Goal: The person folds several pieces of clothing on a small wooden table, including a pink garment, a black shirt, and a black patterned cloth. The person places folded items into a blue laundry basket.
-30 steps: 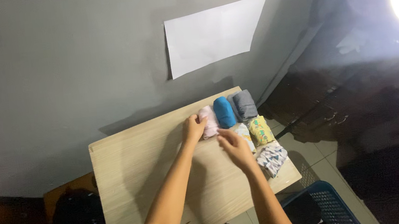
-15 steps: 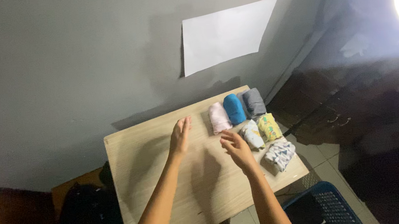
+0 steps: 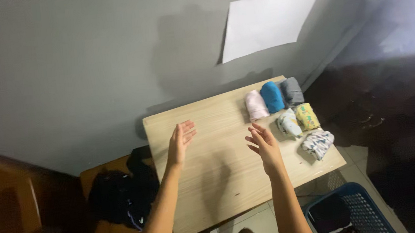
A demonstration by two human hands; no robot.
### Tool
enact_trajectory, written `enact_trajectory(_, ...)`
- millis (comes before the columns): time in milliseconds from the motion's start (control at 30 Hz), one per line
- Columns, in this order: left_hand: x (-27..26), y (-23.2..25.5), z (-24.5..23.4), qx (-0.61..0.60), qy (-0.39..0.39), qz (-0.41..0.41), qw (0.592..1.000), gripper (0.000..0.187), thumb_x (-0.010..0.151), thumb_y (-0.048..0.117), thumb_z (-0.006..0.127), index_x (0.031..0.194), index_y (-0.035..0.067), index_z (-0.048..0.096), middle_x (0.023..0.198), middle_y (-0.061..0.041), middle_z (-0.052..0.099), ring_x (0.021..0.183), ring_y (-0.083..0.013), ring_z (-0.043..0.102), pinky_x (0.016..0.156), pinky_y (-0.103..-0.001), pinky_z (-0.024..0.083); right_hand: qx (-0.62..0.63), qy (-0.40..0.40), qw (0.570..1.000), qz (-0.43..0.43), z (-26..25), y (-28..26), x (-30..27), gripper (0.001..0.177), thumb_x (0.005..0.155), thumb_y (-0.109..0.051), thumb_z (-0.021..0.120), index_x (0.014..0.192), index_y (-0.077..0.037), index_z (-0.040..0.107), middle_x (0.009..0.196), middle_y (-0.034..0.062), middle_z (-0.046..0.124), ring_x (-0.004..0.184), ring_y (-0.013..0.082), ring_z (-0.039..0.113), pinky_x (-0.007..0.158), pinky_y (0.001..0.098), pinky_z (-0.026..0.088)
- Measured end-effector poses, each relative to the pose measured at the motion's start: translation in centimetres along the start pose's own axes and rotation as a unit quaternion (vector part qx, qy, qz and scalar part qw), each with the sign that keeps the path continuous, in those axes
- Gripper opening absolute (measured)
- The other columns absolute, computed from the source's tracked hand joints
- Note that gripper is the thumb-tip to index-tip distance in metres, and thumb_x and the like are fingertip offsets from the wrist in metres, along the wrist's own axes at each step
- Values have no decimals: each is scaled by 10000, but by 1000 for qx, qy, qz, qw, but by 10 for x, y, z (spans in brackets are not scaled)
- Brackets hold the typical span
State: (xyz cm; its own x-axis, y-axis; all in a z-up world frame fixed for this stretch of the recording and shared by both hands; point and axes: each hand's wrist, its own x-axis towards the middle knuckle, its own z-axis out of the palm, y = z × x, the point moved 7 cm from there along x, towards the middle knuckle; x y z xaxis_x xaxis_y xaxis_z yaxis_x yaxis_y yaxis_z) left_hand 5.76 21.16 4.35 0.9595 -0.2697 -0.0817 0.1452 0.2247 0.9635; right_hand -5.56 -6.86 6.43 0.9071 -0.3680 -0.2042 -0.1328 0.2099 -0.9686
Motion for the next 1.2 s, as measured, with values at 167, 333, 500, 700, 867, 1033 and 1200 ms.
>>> enact_trajectory(167, -53, 17, -77, -45, 71, -2, 996, 725, 1044, 575, 259, 1417, 18, 534, 1414, -182, 621, 1293, -312, 609, 1130, -464, 434, -22, -31, 999, 6, 44, -3, -23, 518, 989, -324, 581, 1457, -111, 524, 1408, 89, 621, 1162, 211, 652, 949, 369, 528)
enact_trajectory(333, -126, 43, -145, 8, 145, 25, 989, 719, 1062, 541, 172, 1433, 28, 511, 1433, -172, 613, 1320, -309, 602, 1127, -446, 453, -2, -96, 995, -5, 95, 2, -62, 511, 1000, -310, 575, 1455, -86, 518, 1425, 114, 599, 1197, 242, 645, 969, 376, 529)
enact_trajectory(500, -203, 45, -199, -41, 184, 45, 981, 728, 1061, 546, 180, 1432, 12, 506, 1435, -194, 605, 1343, -322, 586, 1142, -457, 425, -2, -111, 994, 9, 129, 28, -115, 518, 1005, -303, 563, 1461, -67, 494, 1432, 128, 593, 1218, 268, 644, 994, 396, 534)
enact_trajectory(700, -276, 12, -239, -61, 217, -17, 974, 712, 1048, 549, 170, 1389, 45, 540, 1404, -172, 636, 1300, -304, 615, 1120, -455, 433, 23, -88, 995, 31, 151, 69, -187, 535, 1010, -301, 537, 1492, -86, 450, 1454, 127, 569, 1229, 271, 636, 1016, 401, 522)
enact_trajectory(867, -322, -1, -277, -88, 223, -19, 971, 687, 1062, 542, 207, 1376, 41, 556, 1389, -173, 649, 1281, -296, 628, 1122, -462, 442, 53, -66, 995, 46, 178, 90, -223, 528, 1017, -298, 522, 1488, -73, 447, 1457, 156, 565, 1249, 291, 628, 1046, 415, 510)
enact_trajectory(1033, -330, 17, -319, -93, 218, -8, 971, 714, 1059, 555, 188, 1403, 35, 536, 1408, -170, 637, 1302, -301, 612, 1129, -467, 428, 26, -106, 994, 18, 224, 77, -242, 528, 1039, -317, 476, 1506, -76, 426, 1479, 148, 556, 1264, 275, 624, 1048, 400, 516)
enact_trajectory(1200, -319, 42, -352, -71, 152, 13, 986, 760, 1036, 588, 144, 1464, 59, 481, 1499, -157, 564, 1419, -297, 506, 1187, -483, 337, 95, -116, 989, -15, 279, 73, -250, 516, 1053, -290, 496, 1498, -33, 440, 1479, 180, 549, 1266, 295, 607, 1048, 420, 502)
